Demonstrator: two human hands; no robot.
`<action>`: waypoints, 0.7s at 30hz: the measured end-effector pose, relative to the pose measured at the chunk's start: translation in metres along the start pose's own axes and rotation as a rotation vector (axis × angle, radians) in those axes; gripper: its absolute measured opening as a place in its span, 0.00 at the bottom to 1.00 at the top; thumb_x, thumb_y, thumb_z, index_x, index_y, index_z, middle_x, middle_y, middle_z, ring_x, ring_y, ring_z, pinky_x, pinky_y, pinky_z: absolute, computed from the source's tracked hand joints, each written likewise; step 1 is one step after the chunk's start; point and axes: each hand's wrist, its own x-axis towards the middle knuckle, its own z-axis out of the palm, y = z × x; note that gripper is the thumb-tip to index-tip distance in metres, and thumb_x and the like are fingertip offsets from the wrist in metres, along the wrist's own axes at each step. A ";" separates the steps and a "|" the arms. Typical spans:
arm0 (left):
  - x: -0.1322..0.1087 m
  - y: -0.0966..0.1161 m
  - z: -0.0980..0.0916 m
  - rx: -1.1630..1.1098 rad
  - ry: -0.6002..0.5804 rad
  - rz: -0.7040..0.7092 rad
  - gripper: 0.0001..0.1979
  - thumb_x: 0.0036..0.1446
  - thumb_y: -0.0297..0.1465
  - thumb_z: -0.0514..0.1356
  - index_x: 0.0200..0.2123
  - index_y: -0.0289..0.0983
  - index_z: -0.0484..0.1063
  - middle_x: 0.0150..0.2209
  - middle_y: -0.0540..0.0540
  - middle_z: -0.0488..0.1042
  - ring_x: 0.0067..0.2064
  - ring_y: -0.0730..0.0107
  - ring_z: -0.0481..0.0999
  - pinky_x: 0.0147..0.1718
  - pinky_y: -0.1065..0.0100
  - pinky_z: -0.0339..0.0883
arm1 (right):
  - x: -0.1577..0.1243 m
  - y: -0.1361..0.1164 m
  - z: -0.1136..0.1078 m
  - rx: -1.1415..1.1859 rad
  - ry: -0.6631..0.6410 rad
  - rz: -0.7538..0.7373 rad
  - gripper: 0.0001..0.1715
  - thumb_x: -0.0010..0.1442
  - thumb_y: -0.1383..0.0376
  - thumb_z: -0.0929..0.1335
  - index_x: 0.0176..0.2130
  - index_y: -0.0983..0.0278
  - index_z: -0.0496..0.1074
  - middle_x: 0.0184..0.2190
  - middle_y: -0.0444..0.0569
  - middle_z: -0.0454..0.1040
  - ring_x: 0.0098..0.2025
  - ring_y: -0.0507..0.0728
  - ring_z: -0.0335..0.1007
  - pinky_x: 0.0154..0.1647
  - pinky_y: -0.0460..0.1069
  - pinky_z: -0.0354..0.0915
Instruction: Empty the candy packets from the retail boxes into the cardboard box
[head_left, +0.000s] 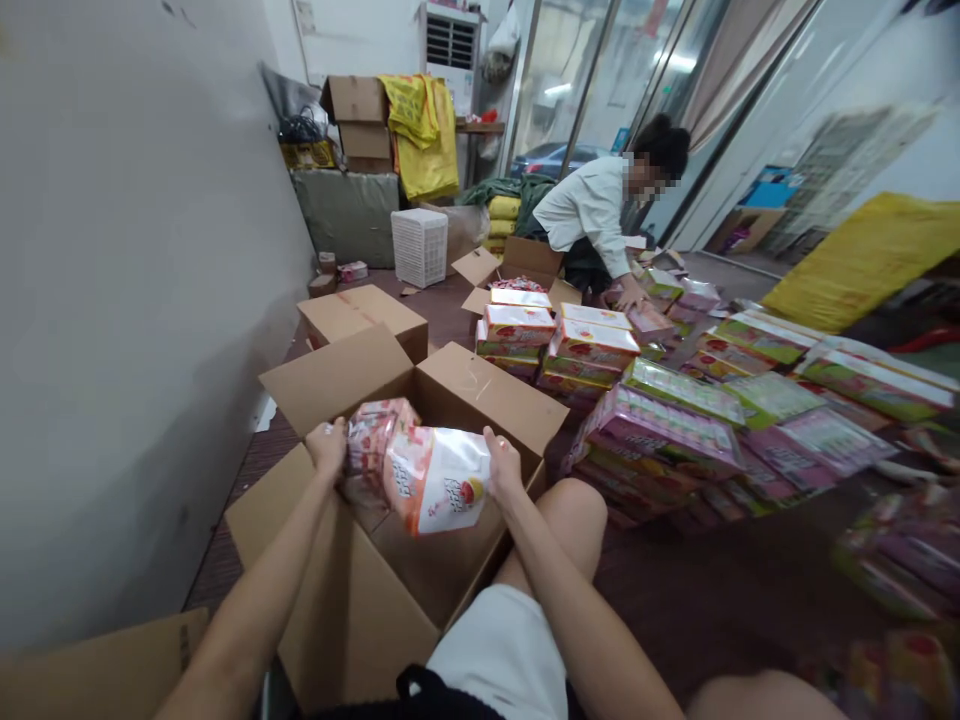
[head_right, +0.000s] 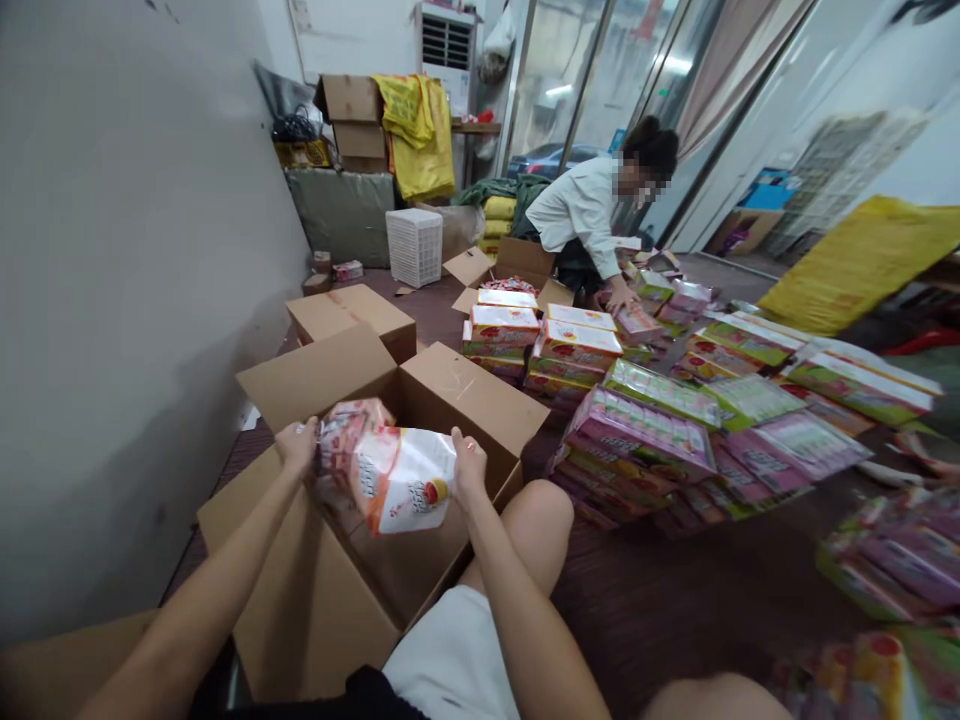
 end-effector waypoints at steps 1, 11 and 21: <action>0.010 -0.005 0.000 -0.006 0.032 -0.015 0.18 0.55 0.35 0.58 0.16 0.37 0.60 0.15 0.53 0.57 0.24 0.73 0.58 0.23 0.70 0.49 | 0.003 -0.001 -0.005 -0.025 -0.009 -0.007 0.36 0.42 0.50 0.78 0.21 0.60 0.51 0.13 0.34 0.57 0.16 0.47 0.52 0.18 0.44 0.57; 0.016 0.020 0.023 -0.180 -0.307 0.039 0.14 0.54 0.41 0.58 0.25 0.37 0.63 0.18 0.55 0.60 0.21 0.75 0.58 0.21 0.73 0.52 | 0.026 -0.007 -0.008 -0.115 -0.202 0.142 0.29 0.49 0.43 0.73 0.29 0.64 0.64 0.22 0.43 0.71 0.27 0.53 0.68 0.33 0.48 0.65; -0.022 0.026 -0.004 -0.098 0.192 0.364 0.05 0.60 0.31 0.51 0.32 0.38 0.60 0.28 0.50 0.64 0.30 0.70 0.64 0.31 0.71 0.55 | -0.028 -0.039 -0.051 -0.686 -0.040 -0.617 0.20 0.63 0.50 0.64 0.31 0.63 0.62 0.22 0.39 0.60 0.25 0.50 0.55 0.28 0.45 0.54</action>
